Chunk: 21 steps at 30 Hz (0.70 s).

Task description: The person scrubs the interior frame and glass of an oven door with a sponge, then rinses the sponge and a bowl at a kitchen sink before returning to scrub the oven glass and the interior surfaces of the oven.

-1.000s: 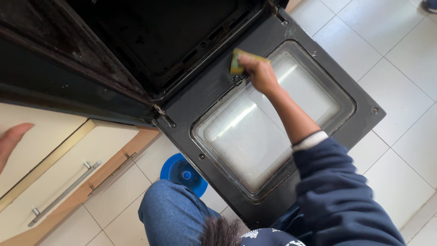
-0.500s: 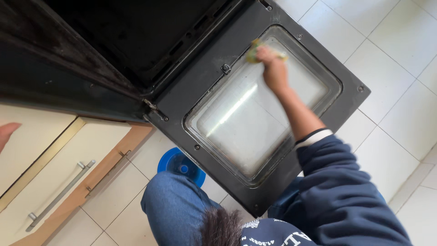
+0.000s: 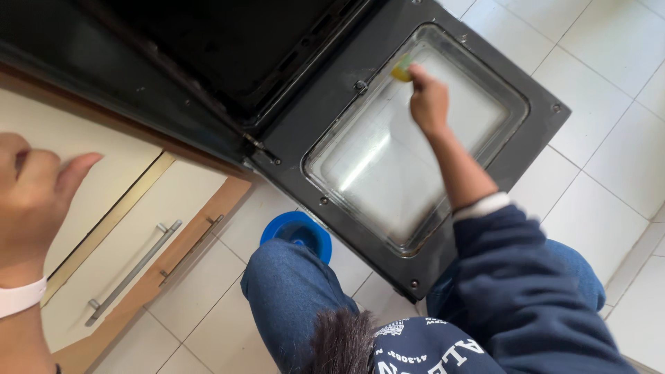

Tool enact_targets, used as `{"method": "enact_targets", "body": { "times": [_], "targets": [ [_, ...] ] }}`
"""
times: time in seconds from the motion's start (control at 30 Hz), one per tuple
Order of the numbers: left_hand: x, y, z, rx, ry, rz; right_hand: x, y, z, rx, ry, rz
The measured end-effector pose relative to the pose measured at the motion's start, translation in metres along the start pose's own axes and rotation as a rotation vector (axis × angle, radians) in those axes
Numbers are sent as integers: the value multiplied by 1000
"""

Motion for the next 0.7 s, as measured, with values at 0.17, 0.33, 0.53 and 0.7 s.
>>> {"method": "enact_targets", "body": {
  "times": [0.17, 0.33, 0.53, 0.7],
  "targets": [
    [11, 15, 2, 56, -16, 27, 47, -44, 29, -42, -71, 43],
    [16, 21, 2, 95, -51, 59, 33, -91, -49, -242, 302, -210],
    [16, 20, 3, 116, -48, 18, 1, -124, -51, -230, 276, -408],
    [21, 37, 7, 238, -58, -16, -71, -152, -139, 151, 507, -729]
  ]
}}
Point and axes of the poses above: each hand's wrist, its own x-axis towards the middle knuckle, its own y-axis out of the back of the hand, z = x × y, the point moved 2 cm from there along x, towards the middle knuckle, and after that the axes turned 9 degrees about x, right-handed, at the moved point
